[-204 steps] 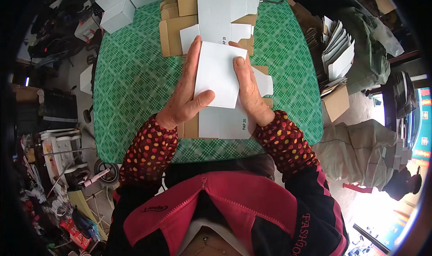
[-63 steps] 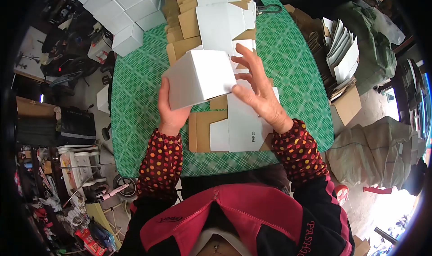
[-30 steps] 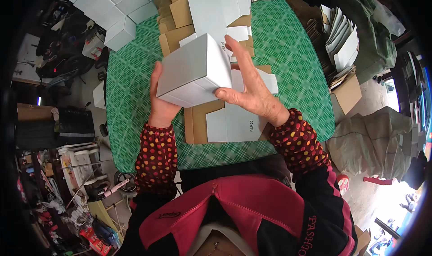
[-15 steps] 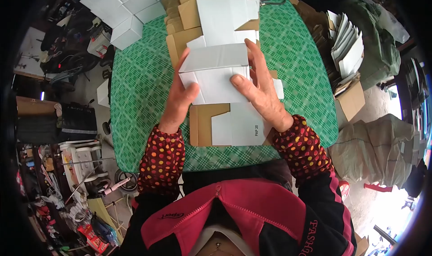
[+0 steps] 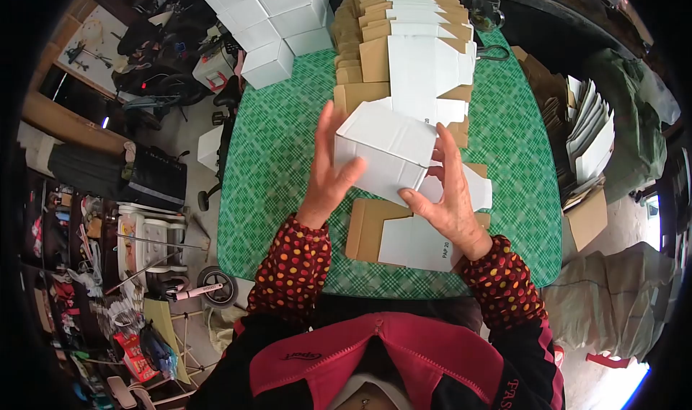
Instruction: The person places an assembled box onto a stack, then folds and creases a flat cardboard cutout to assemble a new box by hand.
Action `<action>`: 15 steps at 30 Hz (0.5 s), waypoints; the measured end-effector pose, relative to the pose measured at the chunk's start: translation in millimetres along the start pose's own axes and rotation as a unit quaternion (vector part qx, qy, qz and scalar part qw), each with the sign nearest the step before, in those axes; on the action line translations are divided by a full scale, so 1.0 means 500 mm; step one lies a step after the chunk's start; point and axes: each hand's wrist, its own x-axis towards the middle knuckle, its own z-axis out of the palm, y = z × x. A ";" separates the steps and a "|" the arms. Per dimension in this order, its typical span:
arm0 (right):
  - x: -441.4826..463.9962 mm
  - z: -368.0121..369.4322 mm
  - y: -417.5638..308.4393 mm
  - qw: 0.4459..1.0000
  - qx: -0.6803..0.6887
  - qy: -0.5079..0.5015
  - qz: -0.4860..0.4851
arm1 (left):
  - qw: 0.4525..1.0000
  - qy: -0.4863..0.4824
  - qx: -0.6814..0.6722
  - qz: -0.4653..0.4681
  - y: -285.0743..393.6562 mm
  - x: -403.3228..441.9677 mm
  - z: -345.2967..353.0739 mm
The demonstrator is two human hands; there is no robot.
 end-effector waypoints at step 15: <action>-0.026 0.044 0.011 0.976 -0.171 0.023 -0.131 | 0.925 0.144 0.334 0.112 0.057 -0.089 0.096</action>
